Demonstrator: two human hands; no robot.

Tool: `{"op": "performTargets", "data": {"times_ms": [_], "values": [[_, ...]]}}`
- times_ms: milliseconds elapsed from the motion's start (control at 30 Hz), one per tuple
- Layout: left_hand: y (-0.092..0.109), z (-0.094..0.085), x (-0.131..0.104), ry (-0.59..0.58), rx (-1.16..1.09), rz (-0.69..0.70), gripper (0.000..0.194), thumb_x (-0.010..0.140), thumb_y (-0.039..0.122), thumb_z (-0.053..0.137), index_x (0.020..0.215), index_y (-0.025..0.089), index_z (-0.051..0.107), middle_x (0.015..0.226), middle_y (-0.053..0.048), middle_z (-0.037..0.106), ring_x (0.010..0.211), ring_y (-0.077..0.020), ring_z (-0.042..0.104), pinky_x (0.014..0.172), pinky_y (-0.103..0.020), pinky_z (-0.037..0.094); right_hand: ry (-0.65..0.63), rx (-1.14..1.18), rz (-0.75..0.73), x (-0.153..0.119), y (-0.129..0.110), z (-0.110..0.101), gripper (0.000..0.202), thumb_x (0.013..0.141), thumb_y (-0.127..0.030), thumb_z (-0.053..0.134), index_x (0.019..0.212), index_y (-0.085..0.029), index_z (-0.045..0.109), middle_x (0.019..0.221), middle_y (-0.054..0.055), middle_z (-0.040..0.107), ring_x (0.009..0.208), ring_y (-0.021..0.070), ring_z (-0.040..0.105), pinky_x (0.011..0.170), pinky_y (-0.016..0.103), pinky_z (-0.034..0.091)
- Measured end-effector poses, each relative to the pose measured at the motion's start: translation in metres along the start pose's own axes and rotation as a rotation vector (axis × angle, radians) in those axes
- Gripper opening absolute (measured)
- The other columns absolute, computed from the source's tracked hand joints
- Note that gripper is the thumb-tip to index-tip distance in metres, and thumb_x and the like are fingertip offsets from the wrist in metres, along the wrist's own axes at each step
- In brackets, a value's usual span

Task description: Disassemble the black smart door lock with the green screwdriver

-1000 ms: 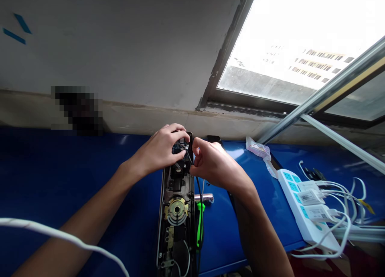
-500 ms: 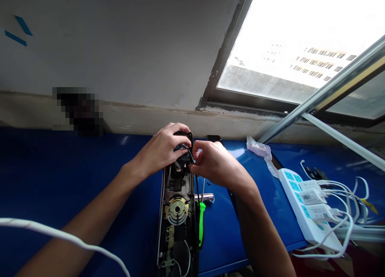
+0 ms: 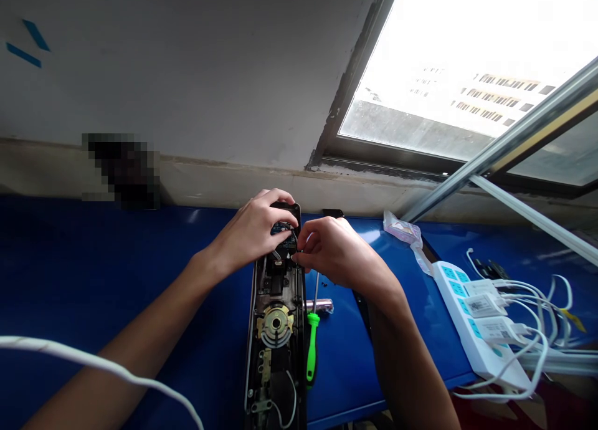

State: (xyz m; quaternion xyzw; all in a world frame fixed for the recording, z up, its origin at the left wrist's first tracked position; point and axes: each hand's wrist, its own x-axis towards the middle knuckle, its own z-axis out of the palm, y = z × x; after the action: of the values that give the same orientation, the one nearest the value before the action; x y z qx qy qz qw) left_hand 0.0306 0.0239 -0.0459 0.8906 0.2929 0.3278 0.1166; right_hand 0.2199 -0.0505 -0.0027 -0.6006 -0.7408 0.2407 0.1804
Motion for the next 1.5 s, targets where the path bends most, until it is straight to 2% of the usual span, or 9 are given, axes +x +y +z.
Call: {"op": "performTargets", "data": {"times_ms": [267,600,1300,1500], "values": [[-0.0001,-0.0056,0.0003,-0.037,0.005,-0.066,0.018,0.087,0.023,0.069,0.102,0.023,0.078,0.135,-0.008,0.062,0.126,-0.0282,0.061,0.109,-0.045,0.052,-0.049,0.032,-0.001,0.0013,-0.0008,-0.0001,0.007,0.077,-0.016,0.066,0.074,-0.020,0.069,0.064,-0.002,0.069,0.057,0.0107,0.063,0.052,0.023,0.042],[-0.0054,-0.0010,-0.0011,-0.039,0.007,-0.086,0.021,0.089,0.030,0.067,0.104,0.022,0.079,0.135,-0.009,0.063,0.125,-0.0282,0.063,0.109,-0.042,0.053,-0.087,0.047,-0.012,0.0036,0.0000,-0.0032,0.007,0.079,-0.015,0.068,0.075,-0.020,0.073,0.063,-0.002,0.070,0.059,0.0108,0.064,0.055,0.023,0.045],[-0.0031,-0.0006,-0.0019,-0.028,0.027,-0.085,0.020,0.089,0.029,0.064,0.100,0.022,0.080,0.134,-0.009,0.064,0.123,-0.0297,0.064,0.107,-0.046,0.054,-0.088,0.078,-0.022,0.0042,-0.0002,-0.0031,0.007,0.081,-0.017,0.067,0.075,-0.019,0.070,0.062,-0.002,0.070,0.059,0.0114,0.065,0.055,0.022,0.046],[-0.0016,0.0000,-0.0011,-0.023,0.027,-0.086,0.019,0.088,0.028,0.065,0.098,0.021,0.080,0.134,-0.010,0.063,0.122,-0.0291,0.064,0.108,-0.046,0.053,-0.053,0.048,-0.026,0.0031,0.0006,-0.0019,0.007,0.081,-0.018,0.068,0.075,-0.020,0.066,0.066,-0.004,0.070,0.060,0.0100,0.063,0.054,0.022,0.043]]}}
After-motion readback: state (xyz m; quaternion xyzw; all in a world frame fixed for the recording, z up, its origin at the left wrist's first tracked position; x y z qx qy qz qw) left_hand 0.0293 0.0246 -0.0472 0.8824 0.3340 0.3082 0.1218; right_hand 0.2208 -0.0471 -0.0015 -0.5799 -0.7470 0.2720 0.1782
